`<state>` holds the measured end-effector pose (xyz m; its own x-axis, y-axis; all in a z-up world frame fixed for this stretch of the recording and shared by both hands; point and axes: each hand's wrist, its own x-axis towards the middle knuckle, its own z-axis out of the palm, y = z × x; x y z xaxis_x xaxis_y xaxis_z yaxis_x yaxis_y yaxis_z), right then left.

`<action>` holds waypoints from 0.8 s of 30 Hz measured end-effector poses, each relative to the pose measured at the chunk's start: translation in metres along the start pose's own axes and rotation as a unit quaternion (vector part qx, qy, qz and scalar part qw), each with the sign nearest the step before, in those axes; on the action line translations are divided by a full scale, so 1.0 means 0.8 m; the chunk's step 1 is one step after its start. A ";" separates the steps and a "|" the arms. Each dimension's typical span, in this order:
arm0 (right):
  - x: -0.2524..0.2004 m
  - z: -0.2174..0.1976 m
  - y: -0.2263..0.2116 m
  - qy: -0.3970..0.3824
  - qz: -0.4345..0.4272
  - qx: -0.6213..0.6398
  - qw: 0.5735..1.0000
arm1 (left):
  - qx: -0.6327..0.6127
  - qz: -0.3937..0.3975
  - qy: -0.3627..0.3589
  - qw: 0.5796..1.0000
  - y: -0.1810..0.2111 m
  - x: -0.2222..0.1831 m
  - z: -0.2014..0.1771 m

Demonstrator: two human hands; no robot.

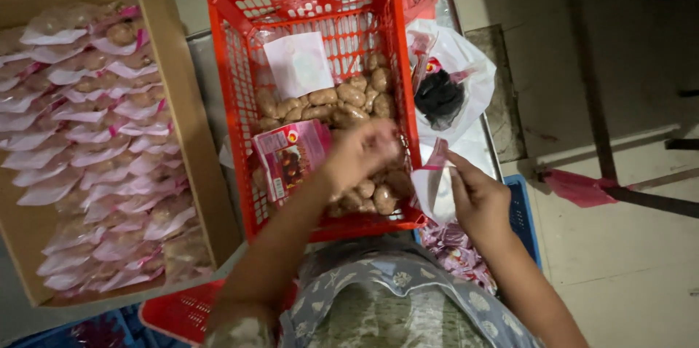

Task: The person places meatballs into plastic bags and then packs them into a box.

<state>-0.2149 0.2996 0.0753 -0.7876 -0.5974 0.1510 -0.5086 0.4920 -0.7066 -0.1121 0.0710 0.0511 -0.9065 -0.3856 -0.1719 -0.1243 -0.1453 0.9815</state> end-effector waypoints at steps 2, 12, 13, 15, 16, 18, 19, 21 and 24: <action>0.003 -0.012 0.000 0.034 0.040 0.039 0.998 | 0.155 0.160 0.075 0.972 -0.009 0.058 -0.021; -0.024 -0.040 0.022 0.054 0.136 0.070 0.987 | 0.445 -0.236 -0.037 0.863 -0.089 0.238 -0.022; -0.024 -0.042 0.019 0.054 0.138 0.065 0.987 | 0.454 -0.261 -0.052 0.850 -0.101 0.246 -0.020; -0.028 -0.044 0.016 0.055 0.142 0.061 0.986 | 0.465 -0.285 -0.068 0.836 -0.092 0.243 -0.017; -0.030 -0.044 0.016 0.047 0.146 0.042 0.987 | 0.469 -0.257 -0.075 0.842 -0.071 0.234 -0.016; -0.031 -0.046 0.012 0.043 0.151 0.023 0.987 | 0.474 -0.226 -0.083 0.847 -0.068 0.226 -0.017; -0.030 -0.049 0.009 0.044 0.146 0.021 0.988 | 0.463 -0.211 -0.061 0.859 -0.087 0.228 -0.019; -0.031 -0.052 0.008 0.050 0.143 0.020 0.988 | 0.454 -0.194 -0.042 0.869 -0.107 0.218 -0.026; -0.036 -0.055 0.014 0.057 0.145 0.009 0.988 | 0.267 -0.095 0.069 0.956 -0.101 0.178 -0.042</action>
<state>-0.2133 0.3503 0.0934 -0.9342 -0.3565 0.0162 -0.2497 0.6205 -0.7434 -0.2177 -0.0029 -0.0556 -0.7898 -0.5208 -0.3242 -0.5034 0.2481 0.8277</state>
